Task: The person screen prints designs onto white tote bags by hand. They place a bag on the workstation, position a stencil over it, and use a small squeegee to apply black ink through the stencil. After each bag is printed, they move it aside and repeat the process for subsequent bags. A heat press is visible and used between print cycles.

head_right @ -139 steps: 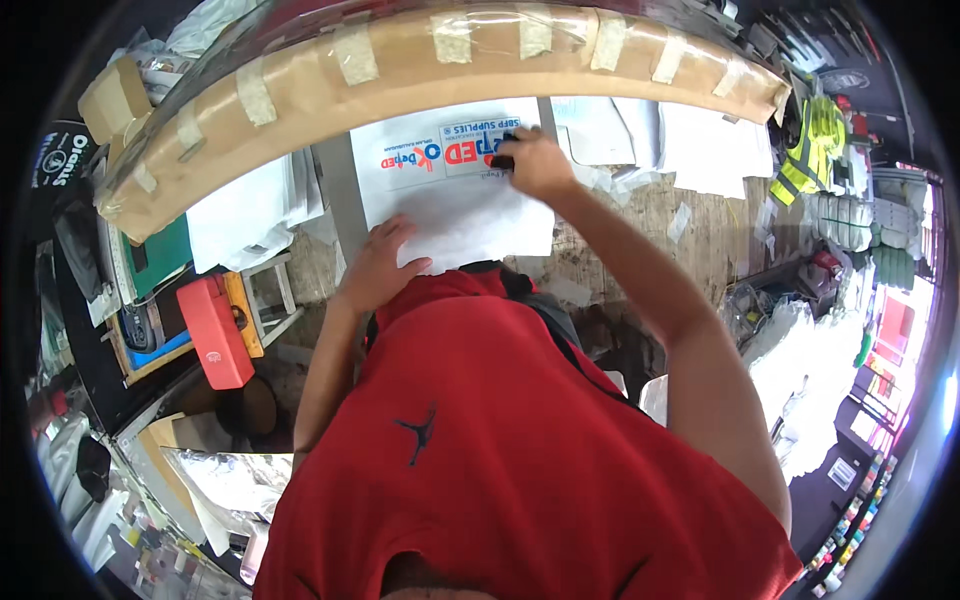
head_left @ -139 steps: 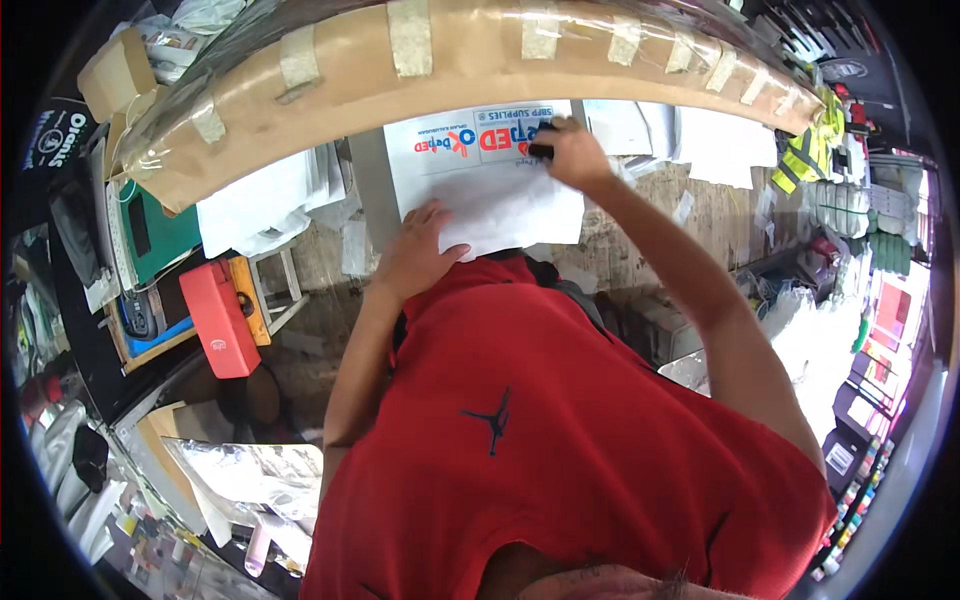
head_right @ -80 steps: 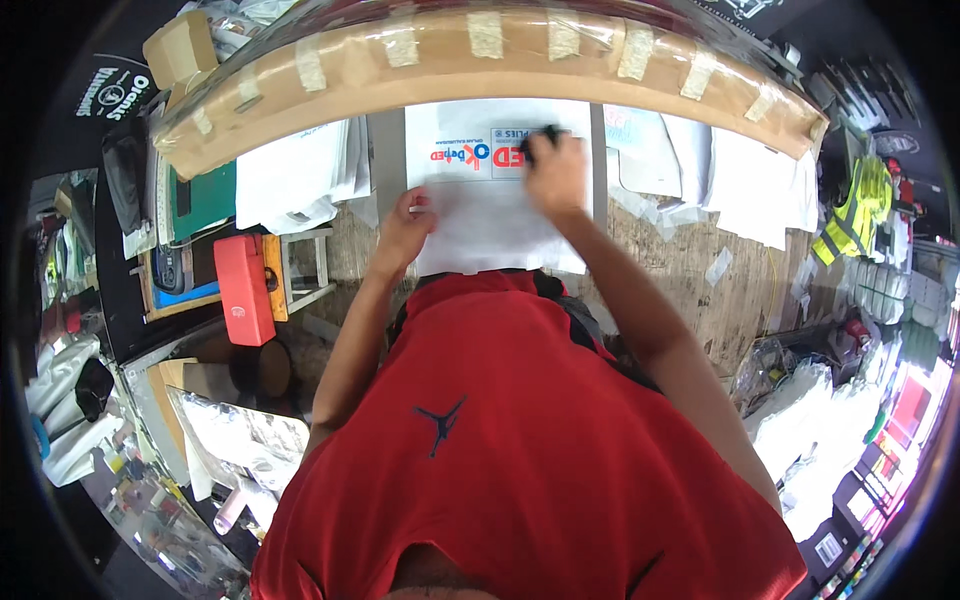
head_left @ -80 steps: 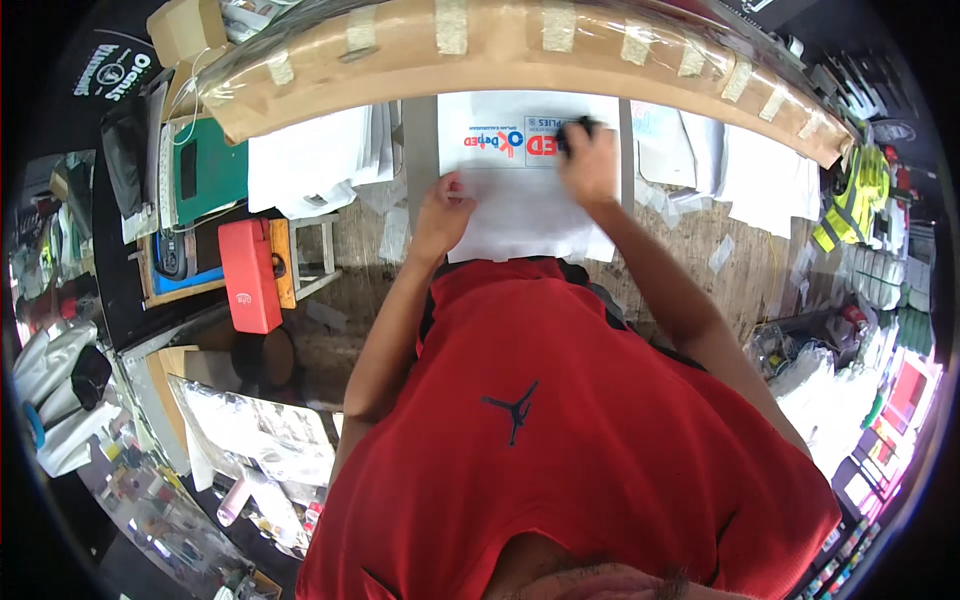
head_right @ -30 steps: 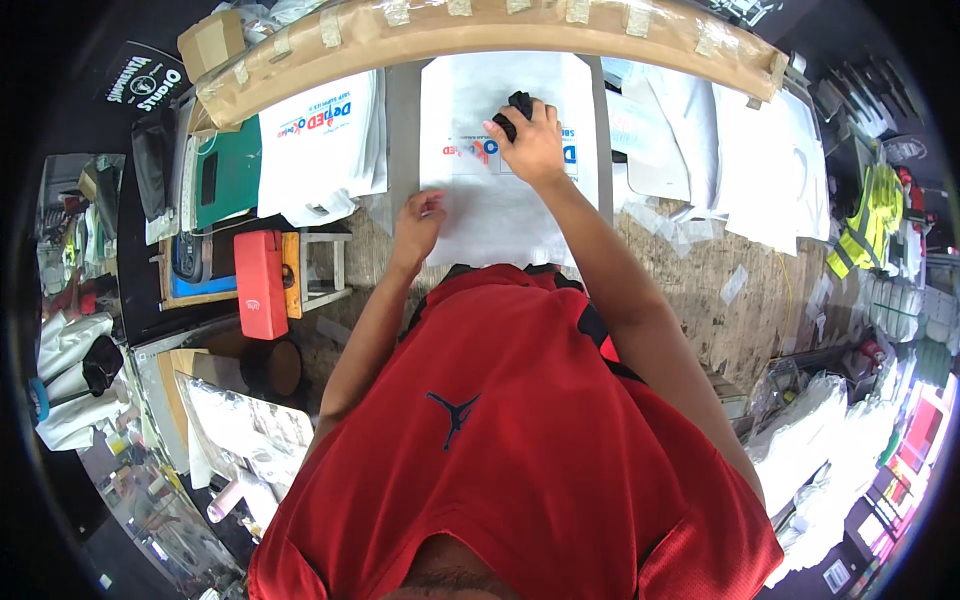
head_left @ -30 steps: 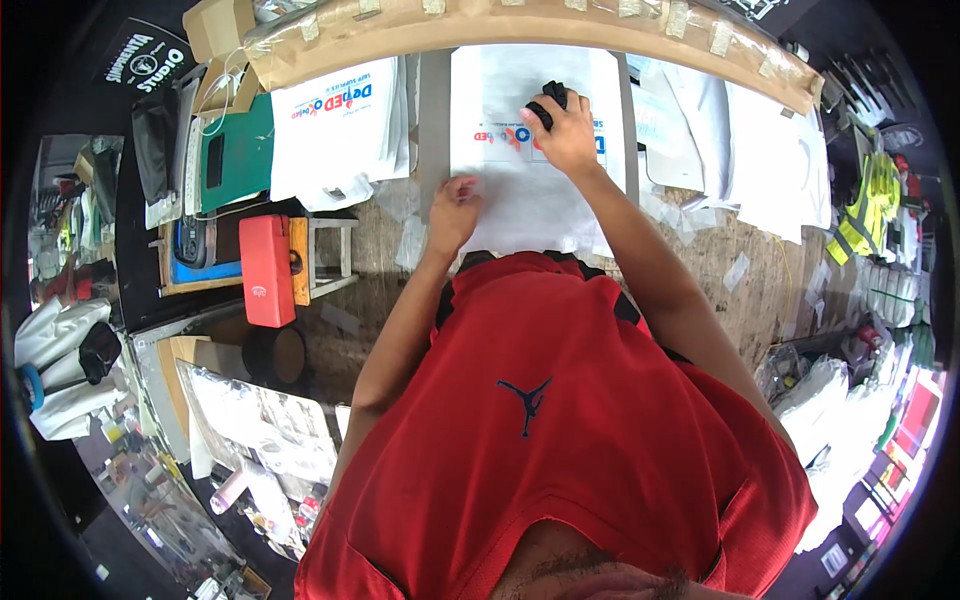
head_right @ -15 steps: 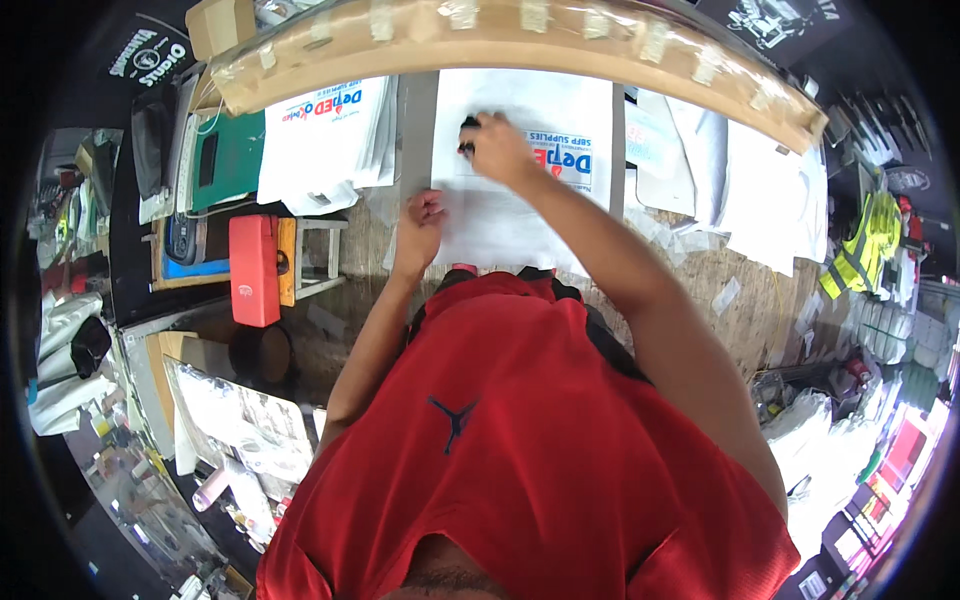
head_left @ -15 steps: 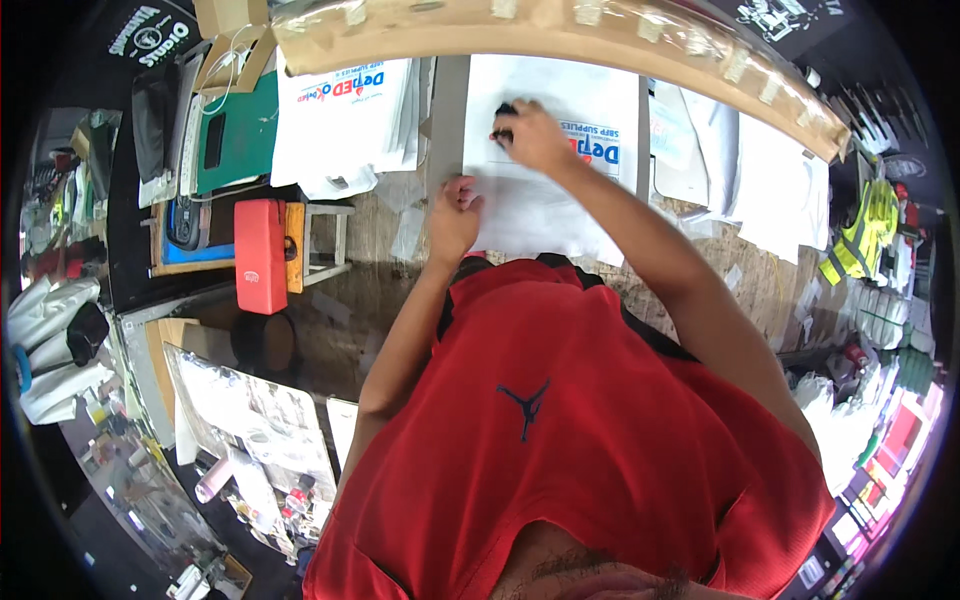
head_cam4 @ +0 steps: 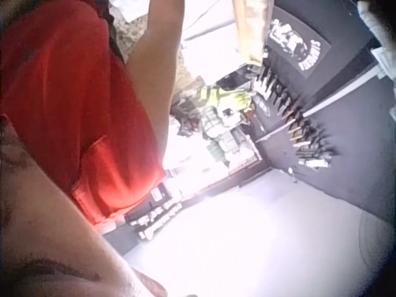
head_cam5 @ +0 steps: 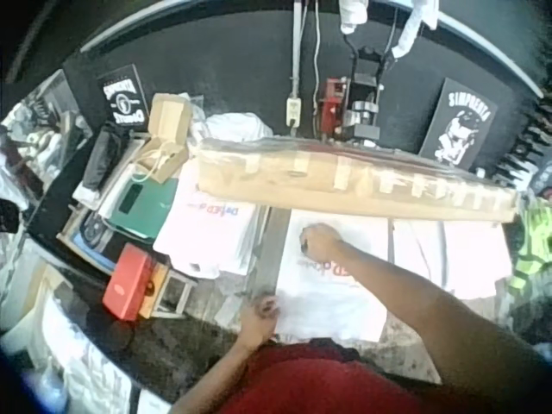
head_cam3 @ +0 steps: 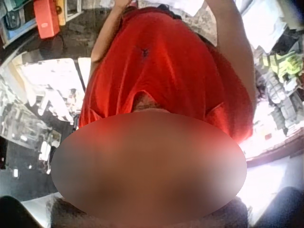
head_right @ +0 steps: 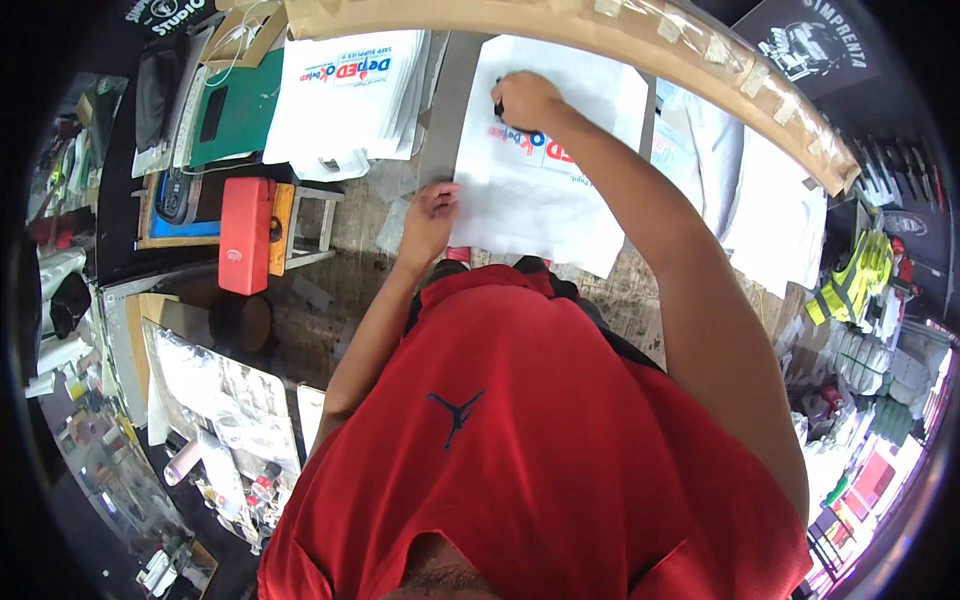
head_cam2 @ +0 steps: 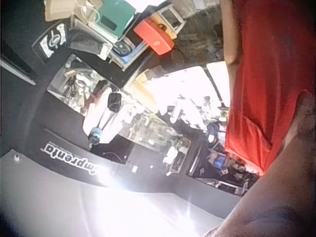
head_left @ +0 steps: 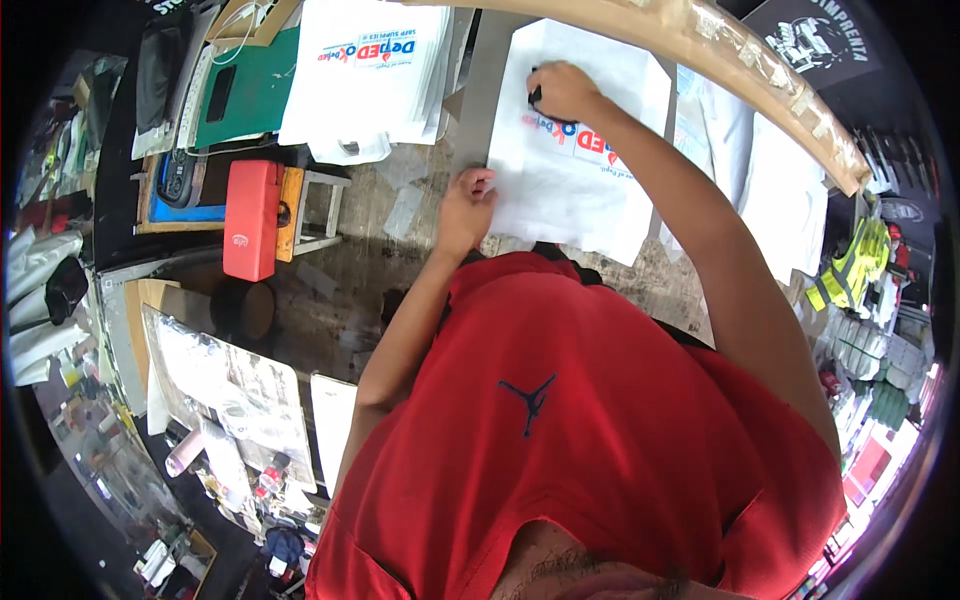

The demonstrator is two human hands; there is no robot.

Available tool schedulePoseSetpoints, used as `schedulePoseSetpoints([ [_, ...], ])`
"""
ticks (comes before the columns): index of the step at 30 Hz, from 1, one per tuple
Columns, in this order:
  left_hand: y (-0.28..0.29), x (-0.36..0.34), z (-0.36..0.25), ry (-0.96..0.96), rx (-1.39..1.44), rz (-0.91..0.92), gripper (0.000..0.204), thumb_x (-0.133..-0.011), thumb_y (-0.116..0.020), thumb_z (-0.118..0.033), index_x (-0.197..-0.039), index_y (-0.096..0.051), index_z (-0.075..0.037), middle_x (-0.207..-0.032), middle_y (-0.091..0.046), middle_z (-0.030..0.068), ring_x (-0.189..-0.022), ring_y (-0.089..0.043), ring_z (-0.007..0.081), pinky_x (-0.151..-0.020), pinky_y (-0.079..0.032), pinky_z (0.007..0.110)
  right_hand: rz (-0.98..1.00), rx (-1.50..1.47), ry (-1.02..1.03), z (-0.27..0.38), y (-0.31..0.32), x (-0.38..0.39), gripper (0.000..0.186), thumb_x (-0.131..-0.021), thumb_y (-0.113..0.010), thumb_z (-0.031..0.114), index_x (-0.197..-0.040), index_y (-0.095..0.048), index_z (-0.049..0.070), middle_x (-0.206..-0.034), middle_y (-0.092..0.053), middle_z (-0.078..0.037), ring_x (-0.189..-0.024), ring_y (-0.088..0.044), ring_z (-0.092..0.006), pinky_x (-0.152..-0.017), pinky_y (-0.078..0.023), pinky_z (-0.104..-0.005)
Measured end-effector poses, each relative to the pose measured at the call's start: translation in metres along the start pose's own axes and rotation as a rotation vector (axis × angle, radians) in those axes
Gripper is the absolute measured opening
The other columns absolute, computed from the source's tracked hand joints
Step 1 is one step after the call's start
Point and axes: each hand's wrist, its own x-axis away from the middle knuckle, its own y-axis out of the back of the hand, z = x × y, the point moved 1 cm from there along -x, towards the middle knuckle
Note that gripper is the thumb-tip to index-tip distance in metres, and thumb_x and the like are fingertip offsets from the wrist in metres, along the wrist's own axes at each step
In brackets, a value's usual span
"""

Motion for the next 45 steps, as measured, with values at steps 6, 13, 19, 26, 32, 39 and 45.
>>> schedulePoseSetpoints([
  [6,-0.011,-0.007,-0.006,-0.113,-0.01,0.017,0.025,-0.083,-0.069,-0.004,-0.107,-0.065,-0.006,-0.103,-0.063,0.013,-0.088,-0.066,0.0248,-0.078,-0.055,0.035,-0.011,-0.011,-0.029,0.004,0.002,-0.005,0.027,-0.073,-0.064,0.007,-0.097,-0.076,0.012,-0.105,-0.07,-0.013,-0.107,-0.065,-0.0306,-0.096,-0.051,-0.0403],
  [13,-0.018,-0.019,-0.008,-0.159,-0.069,0.043,0.031,-0.081,-0.07,-0.007,-0.111,-0.063,-0.006,-0.105,-0.063,0.0151,-0.092,-0.065,0.0269,-0.082,-0.054,0.037,0.026,0.015,-0.017,0.012,-0.008,0.001,0.027,-0.075,-0.065,0.008,-0.1,-0.076,0.013,-0.11,-0.071,-0.011,-0.107,-0.066,-0.0298,-0.095,-0.052,-0.04],
  [19,-0.033,-0.037,-0.001,-0.169,-0.129,0.011,0.044,-0.079,-0.073,-0.014,-0.119,-0.06,-0.001,-0.108,-0.063,0.0173,-0.093,-0.065,0.0296,-0.083,-0.054,0.039,-0.049,-0.003,-0.156,0.0,-0.004,0.009,0.029,-0.075,-0.065,0.01,-0.102,-0.075,0.014,-0.114,-0.069,-0.01,-0.11,-0.063,-0.0306,-0.094,-0.053,-0.0409],
  [26,-0.022,-0.046,-0.01,-0.105,-0.217,0.086,0.052,-0.08,-0.074,-0.02,-0.124,-0.058,0.003,-0.111,-0.062,0.0201,-0.097,-0.064,0.0321,-0.086,-0.053,0.042,-0.306,-0.25,-0.359,0.006,-0.044,0.128,0.02,-0.079,-0.072,0.02,-0.099,-0.075,0.018,-0.115,-0.063,-0.015,-0.109,-0.06,-0.0363,-0.093,-0.054,-0.0437],
  [32,-0.016,-0.039,-0.017,-0.206,-0.271,0.072,0.055,-0.079,-0.073,-0.021,-0.125,-0.058,0.005,-0.111,-0.062,0.0214,-0.097,-0.062,0.0334,-0.087,-0.052,0.042,-0.586,-0.006,-0.466,-0.074,-0.038,0.186,0.027,-0.081,-0.068,0.014,-0.107,-0.067,0.011,-0.103,-0.06,-0.023,-0.097,-0.056,-0.0424,-0.085,-0.05,-0.0511],
  [39,-0.02,-0.038,-0.015,-0.216,-0.392,0.084,0.052,-0.078,-0.073,-0.019,-0.122,-0.061,0.005,-0.113,-0.062,0.0224,-0.099,-0.061,0.0347,-0.088,-0.051,0.042,-0.656,-0.231,-0.355,0.034,-0.059,0.086,0.036,-0.079,-0.069,0.017,-0.114,-0.062,0.012,-0.108,-0.054,-0.02,-0.103,-0.051,-0.0407,-0.085,-0.045,-0.0526],
  [45,-0.016,-0.037,-0.011,-0.281,-0.468,0.109,0.049,-0.079,-0.069,-0.015,-0.124,-0.062,0.001,-0.109,-0.061,0.0187,-0.095,-0.062,0.0305,-0.084,-0.052,0.04,-0.501,-0.215,-0.252,0.055,-0.079,0.093,0.032,-0.084,-0.063,0.019,-0.115,-0.069,0.021,-0.119,-0.053,-0.017,-0.115,-0.048,-0.0376,-0.097,-0.041,-0.0519],
])
